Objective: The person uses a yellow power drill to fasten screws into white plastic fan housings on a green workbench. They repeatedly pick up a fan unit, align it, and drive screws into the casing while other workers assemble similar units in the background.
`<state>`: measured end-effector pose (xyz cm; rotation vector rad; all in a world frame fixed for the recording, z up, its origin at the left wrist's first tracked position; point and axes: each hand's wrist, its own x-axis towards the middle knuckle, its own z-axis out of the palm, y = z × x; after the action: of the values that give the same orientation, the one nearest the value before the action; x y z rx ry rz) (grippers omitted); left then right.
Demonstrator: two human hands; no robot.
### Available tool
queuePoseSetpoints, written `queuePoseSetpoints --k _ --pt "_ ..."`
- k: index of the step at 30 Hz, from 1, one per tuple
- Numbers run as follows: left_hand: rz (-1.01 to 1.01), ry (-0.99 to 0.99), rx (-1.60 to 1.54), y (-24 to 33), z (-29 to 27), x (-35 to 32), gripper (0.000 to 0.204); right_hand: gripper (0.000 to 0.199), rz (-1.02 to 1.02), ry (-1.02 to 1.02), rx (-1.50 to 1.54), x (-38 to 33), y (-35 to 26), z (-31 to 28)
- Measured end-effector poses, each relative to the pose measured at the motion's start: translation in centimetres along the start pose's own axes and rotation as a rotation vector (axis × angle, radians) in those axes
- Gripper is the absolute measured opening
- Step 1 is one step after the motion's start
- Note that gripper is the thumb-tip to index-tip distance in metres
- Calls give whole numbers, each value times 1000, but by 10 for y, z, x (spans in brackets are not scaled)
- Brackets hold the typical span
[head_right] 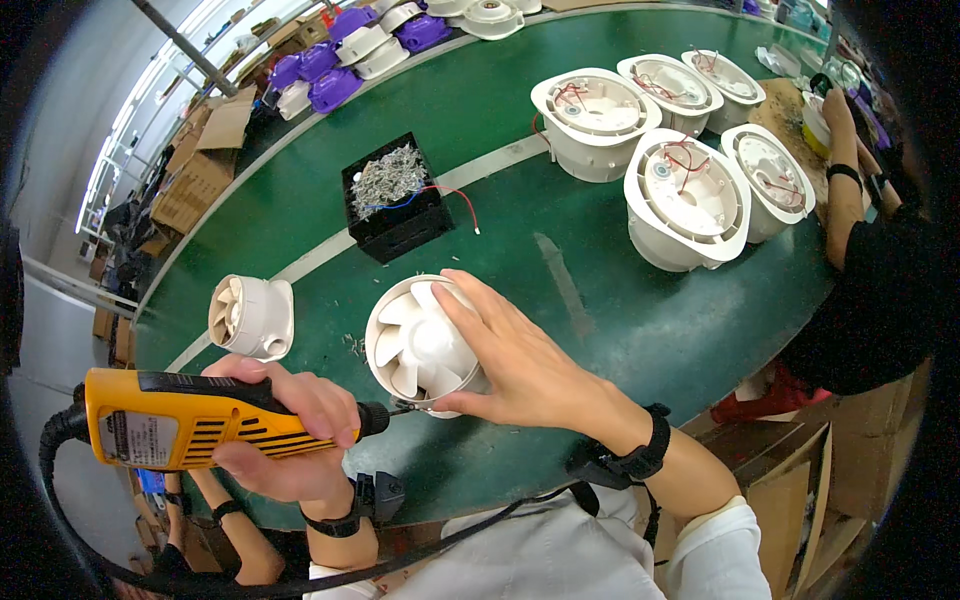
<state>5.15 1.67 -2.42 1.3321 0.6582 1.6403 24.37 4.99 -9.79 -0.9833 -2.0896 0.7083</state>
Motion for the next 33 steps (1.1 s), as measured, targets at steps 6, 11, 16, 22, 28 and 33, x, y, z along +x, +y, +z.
queuePoseSetpoints --k 6,11,16,22,28,33 --pt "-46 -21 125 -13 13 7 64 100 -17 -5 7 1 0 -1" --pt "1 16 182 -8 13 2 67 100 -36 7 22 2 -2 1" --pt "96 89 15 1 -3 9 65 99 -26 35 1 2 -3 1" --pt "160 114 128 15 -19 11 65 98 -50 30 -22 8 -3 -2" --pt "189 145 113 -10 -26 11 61 100 45 164 -321 13 -40 12" --pt "246 159 127 3 -36 10 61 94 -46 4 -352 29 -36 3"
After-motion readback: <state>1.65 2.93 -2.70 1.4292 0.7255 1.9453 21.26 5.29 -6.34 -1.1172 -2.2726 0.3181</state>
